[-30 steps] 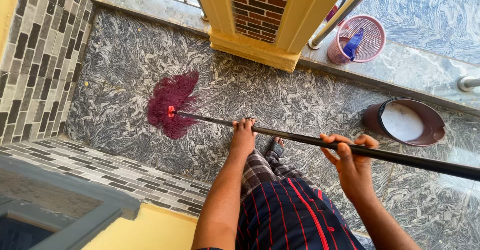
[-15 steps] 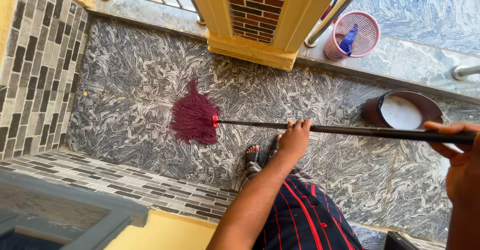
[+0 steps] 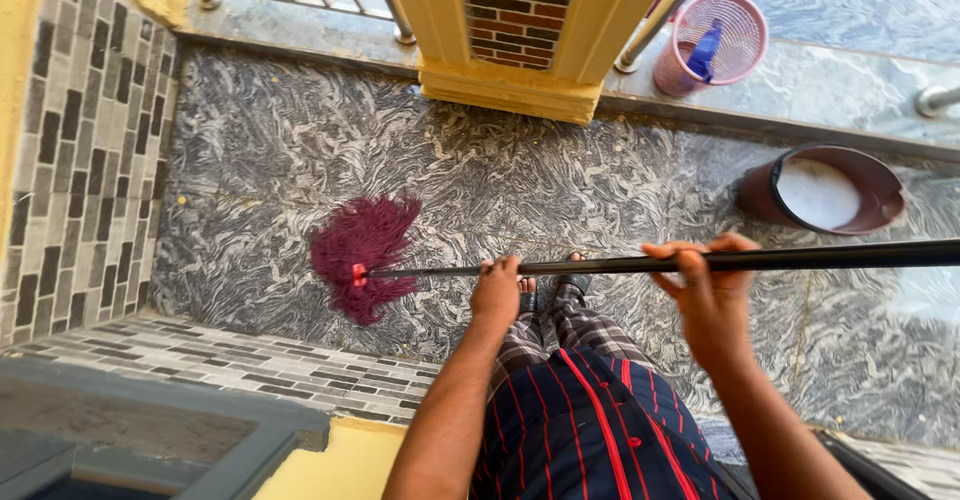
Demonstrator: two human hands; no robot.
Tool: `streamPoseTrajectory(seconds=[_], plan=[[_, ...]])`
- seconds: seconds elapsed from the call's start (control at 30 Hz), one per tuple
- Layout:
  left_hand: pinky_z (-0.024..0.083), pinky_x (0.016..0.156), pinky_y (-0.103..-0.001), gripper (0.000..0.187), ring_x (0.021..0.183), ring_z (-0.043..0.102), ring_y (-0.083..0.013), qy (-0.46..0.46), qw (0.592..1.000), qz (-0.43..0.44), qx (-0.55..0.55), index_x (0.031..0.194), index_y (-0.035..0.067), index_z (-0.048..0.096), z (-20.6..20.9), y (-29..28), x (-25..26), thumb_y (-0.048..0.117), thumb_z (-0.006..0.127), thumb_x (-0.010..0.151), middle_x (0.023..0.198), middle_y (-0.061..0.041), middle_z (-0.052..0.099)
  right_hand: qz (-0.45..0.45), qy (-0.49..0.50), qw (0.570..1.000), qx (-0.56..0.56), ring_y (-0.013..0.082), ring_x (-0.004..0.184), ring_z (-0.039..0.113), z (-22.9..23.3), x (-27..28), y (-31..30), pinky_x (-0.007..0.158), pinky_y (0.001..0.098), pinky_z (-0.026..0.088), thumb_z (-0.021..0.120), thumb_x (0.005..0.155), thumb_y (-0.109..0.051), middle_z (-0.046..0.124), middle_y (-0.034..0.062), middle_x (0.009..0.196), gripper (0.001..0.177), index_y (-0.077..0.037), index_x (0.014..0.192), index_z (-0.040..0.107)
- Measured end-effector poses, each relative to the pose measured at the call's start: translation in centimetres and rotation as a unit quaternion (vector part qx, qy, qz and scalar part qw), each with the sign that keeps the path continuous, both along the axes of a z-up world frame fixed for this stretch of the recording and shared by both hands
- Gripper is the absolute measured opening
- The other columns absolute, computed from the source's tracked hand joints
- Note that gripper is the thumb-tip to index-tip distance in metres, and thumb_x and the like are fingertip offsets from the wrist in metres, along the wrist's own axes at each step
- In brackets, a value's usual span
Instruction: The person is mopping a marble floor using a purple mop and a bucket of soapy water. They push and pull the mop across the floor surface, cleaning along the edges of the walls and the balcony railing.
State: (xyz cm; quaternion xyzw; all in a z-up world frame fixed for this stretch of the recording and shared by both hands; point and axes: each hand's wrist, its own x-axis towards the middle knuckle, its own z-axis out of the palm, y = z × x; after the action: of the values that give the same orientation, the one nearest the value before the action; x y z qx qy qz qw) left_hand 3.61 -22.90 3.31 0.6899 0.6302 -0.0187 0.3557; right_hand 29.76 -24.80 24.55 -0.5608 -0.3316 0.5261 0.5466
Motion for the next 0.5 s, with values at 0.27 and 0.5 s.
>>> streamPoseTrajectory(seconds=[0.27, 0.5], plan=[[0.052, 0.106, -0.053, 0.024, 0.128, 0.056, -0.0479, -0.042, 0.992, -0.115, -0.027, 0.122, 0.009, 0.054, 2.5, 0.4, 1.2, 0.023, 0.057, 0.103, 0.129, -0.014, 0.066, -0.051, -0.087, 0.995, -0.01, 0.0348, 0.12, 0.071, 2.6, 1.6, -2.2, 0.104, 0.0537, 0.061, 0.046, 0.114, -0.007, 0.069, 0.0164, 0.118, 0.027, -0.018, 0.127, 0.025], [0.059, 0.092, -0.054, 0.026, 0.12, 0.059, -0.0497, -0.168, 0.974, -0.147, 0.037, 0.123, 0.013, 0.055, 6.8, 0.3, 11.5, 0.03, 0.056, 0.104, 0.122, -0.012, 0.068, -0.134, -0.037, 0.988, 0.064, 0.0365, 0.12, 0.068, 8.6, 7.2, -3.9, 0.105, 0.0552, 0.059, 0.051, 0.121, -0.009, 0.069, 0.0193, 0.119, 0.039, -0.023, 0.147, 0.027]])
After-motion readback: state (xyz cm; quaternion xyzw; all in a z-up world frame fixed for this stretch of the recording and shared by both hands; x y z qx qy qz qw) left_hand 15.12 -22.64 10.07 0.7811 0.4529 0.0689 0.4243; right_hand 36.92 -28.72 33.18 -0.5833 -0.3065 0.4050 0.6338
